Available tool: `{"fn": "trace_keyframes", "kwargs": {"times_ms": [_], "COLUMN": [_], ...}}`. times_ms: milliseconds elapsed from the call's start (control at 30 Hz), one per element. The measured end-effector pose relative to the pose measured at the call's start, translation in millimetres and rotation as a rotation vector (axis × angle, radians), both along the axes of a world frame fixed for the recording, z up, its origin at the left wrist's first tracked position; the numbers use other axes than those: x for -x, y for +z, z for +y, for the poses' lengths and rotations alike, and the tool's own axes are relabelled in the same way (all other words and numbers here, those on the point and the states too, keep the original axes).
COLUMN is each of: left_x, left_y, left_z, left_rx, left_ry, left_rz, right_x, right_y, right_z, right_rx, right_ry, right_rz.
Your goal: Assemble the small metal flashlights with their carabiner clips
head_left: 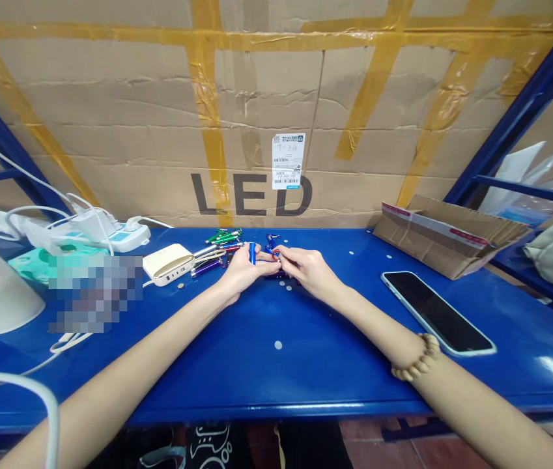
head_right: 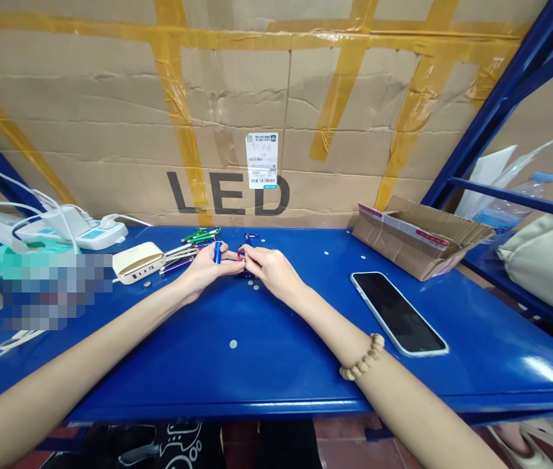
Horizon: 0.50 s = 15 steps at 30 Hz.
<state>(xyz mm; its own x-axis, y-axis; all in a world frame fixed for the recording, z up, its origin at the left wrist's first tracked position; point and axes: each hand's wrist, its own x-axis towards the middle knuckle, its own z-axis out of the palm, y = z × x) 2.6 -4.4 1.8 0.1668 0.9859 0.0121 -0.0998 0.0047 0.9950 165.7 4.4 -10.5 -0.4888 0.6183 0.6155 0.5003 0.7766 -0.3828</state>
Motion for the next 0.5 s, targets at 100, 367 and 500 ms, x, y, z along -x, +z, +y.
{"fn": "trace_keyframes", "kwargs": {"times_ms": [100,367,500], "left_x": [1.2,-6.9,-11.1], "left_y": [2.2,-7.8,-15.9], "left_z": [0.5,-5.6,-6.5], "left_rx": [-0.025,0.021,0.016], "left_ry": [0.005,-0.105,-0.17], "left_rz": [0.049,0.119,0.114], "right_x": [0.2,-0.7,-7.3], "right_y": [-0.1,0.1,9.6], "right_z": [-0.7,2.3,3.1], "right_rx": [-0.008,-0.084,0.021], "right_ry": [0.012,-0.08,-0.217], "right_rz": [0.005,0.075,-0.091]}}
